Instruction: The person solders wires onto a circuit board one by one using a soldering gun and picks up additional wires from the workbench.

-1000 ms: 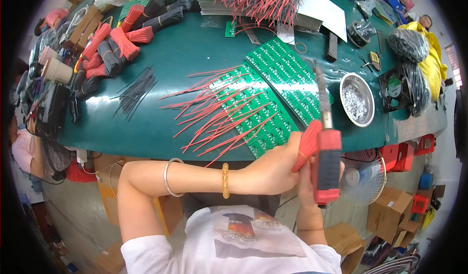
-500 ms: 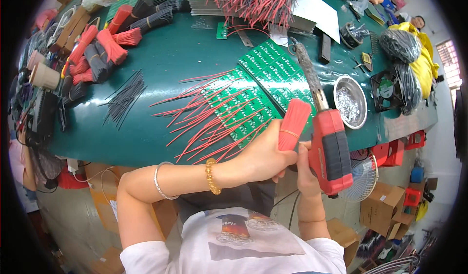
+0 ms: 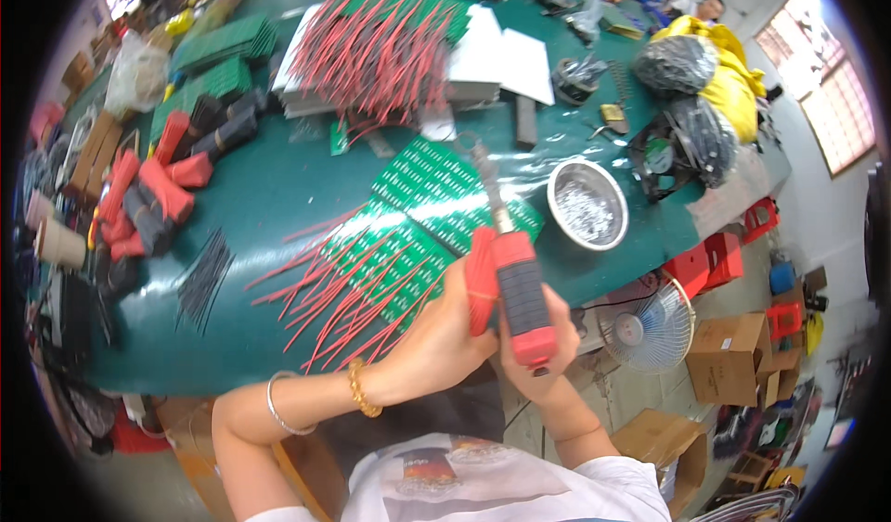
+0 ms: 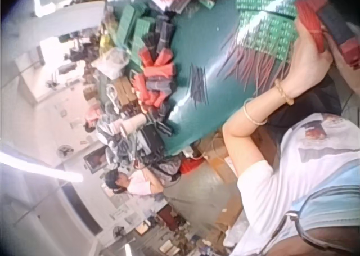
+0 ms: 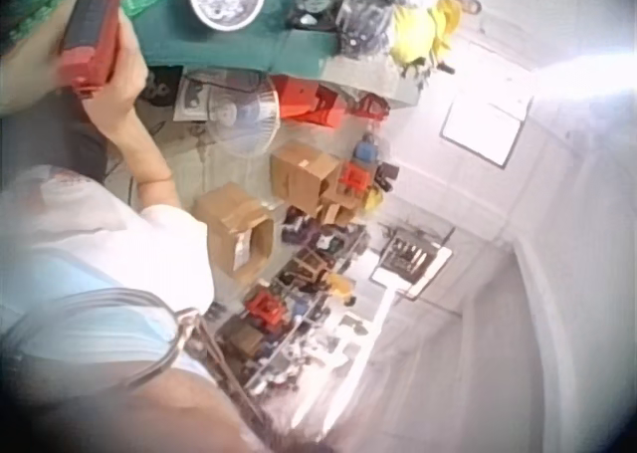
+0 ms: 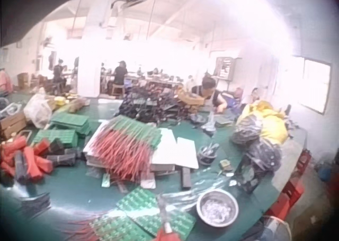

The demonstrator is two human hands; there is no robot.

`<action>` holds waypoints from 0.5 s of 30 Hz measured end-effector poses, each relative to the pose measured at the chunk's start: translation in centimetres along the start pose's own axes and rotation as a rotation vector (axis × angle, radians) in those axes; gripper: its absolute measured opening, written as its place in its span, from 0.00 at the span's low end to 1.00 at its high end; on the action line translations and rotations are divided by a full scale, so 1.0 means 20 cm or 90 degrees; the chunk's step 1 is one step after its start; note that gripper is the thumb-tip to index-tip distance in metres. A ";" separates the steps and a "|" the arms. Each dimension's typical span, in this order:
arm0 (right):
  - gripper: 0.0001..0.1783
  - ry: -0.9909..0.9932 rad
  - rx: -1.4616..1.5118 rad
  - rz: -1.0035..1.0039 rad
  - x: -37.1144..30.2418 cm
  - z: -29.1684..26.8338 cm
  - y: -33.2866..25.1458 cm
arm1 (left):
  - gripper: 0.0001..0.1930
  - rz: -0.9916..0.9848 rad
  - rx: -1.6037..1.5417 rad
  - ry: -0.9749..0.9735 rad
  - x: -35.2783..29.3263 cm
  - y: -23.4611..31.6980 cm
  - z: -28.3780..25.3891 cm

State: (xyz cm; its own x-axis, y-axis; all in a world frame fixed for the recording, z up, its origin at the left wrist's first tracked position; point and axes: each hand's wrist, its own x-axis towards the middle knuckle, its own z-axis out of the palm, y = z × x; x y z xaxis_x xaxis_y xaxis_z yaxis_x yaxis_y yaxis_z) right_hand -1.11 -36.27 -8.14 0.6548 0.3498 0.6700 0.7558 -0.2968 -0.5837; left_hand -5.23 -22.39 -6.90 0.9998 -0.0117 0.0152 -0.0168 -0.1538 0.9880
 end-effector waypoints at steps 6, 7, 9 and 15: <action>0.30 0.030 -0.004 -0.055 0.00 0.01 -0.02 | 0.40 0.110 0.119 -0.004 -0.04 0.07 -0.02; 0.32 0.034 0.010 -0.040 -0.01 0.01 -0.02 | 0.40 0.129 0.128 -0.015 -0.03 0.08 -0.02; 0.34 0.054 0.021 -0.033 -0.02 -0.01 -0.03 | 0.39 0.086 0.137 -0.038 -0.04 0.08 -0.01; 0.38 0.010 0.043 -0.050 -0.04 -0.01 0.00 | 0.25 0.002 0.147 -0.089 -0.05 0.03 -0.01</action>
State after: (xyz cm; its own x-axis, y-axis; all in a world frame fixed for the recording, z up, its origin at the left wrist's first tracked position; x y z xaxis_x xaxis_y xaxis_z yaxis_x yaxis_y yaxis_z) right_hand -1.62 -36.64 -8.56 0.5935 0.3552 0.7222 0.8033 -0.2075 -0.5582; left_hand -6.33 -22.22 -6.23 0.9891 -0.1457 -0.0193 -0.0372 -0.3753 0.9262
